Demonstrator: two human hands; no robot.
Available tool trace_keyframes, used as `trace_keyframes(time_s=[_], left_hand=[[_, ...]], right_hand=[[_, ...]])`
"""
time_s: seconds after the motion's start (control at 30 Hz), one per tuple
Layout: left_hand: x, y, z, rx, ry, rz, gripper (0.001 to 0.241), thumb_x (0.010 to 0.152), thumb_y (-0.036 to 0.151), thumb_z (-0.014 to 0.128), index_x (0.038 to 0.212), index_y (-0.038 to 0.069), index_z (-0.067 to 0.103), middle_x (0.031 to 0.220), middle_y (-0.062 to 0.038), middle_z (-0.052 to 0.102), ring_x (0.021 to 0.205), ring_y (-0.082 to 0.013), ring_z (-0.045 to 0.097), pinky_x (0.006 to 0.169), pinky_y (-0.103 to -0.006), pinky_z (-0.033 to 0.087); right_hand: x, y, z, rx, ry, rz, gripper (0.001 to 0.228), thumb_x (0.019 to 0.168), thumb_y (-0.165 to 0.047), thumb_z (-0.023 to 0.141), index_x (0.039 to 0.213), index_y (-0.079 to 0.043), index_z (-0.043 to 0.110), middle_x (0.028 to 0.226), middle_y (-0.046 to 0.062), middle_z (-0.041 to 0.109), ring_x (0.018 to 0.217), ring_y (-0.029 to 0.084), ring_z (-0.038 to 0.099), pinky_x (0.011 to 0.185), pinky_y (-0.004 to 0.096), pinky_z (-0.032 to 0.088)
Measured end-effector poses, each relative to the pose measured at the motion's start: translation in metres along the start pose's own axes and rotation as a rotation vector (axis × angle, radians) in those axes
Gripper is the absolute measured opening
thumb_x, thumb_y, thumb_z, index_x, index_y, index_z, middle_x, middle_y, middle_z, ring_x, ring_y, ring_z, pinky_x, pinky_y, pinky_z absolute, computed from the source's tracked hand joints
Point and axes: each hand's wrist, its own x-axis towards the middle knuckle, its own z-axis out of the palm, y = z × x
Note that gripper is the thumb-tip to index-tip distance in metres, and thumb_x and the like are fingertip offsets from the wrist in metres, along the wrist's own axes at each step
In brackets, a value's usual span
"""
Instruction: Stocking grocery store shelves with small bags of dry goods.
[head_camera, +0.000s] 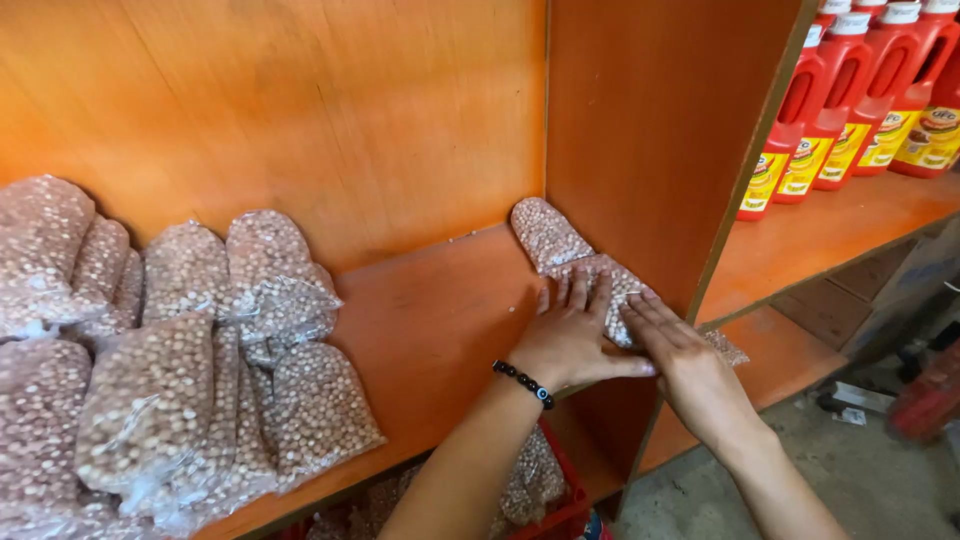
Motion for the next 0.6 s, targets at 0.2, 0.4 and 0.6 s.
trace_keyframes(time_s=[0.2,0.4,0.6], left_hand=[[0.009,-0.012,0.013,0.01,0.054,0.015,0.145,0.068,0.089,0.063,0.162,-0.002,0.002,0.169,-0.028,0.0,0.158,-0.0419,-0.006,0.123,-0.0587,-0.002],[-0.003,0.001,0.003,-0.002,0.024,-0.067,0.141,0.069,0.089,0.064,0.165,0.004,0.003,0.17,-0.03,-0.004,0.155,-0.0506,-0.009,0.122,-0.062,-0.001],[0.006,-0.011,0.014,-0.028,0.069,-0.022,0.14,0.069,0.088,0.064,0.164,0.004,0.007,0.171,-0.028,0.001,0.158,-0.0484,-0.006,0.124,-0.0587,0.001]], right_hand=[[0.002,0.006,0.012,-0.06,0.005,0.014,0.066,0.077,0.008,0.06,0.142,-0.003,0.054,0.151,0.017,0.053,0.142,0.029,0.047,0.114,0.043,0.043],[0.0,-0.001,-0.001,0.055,0.006,0.011,0.071,0.069,0.006,0.068,0.138,-0.004,0.056,0.147,0.014,0.056,0.143,0.029,0.047,0.116,0.043,0.041],[0.004,-0.001,-0.002,0.007,-0.018,-0.063,0.074,0.066,0.006,0.067,0.139,0.0,0.054,0.148,0.018,0.053,0.142,0.032,0.045,0.115,0.044,0.04]])
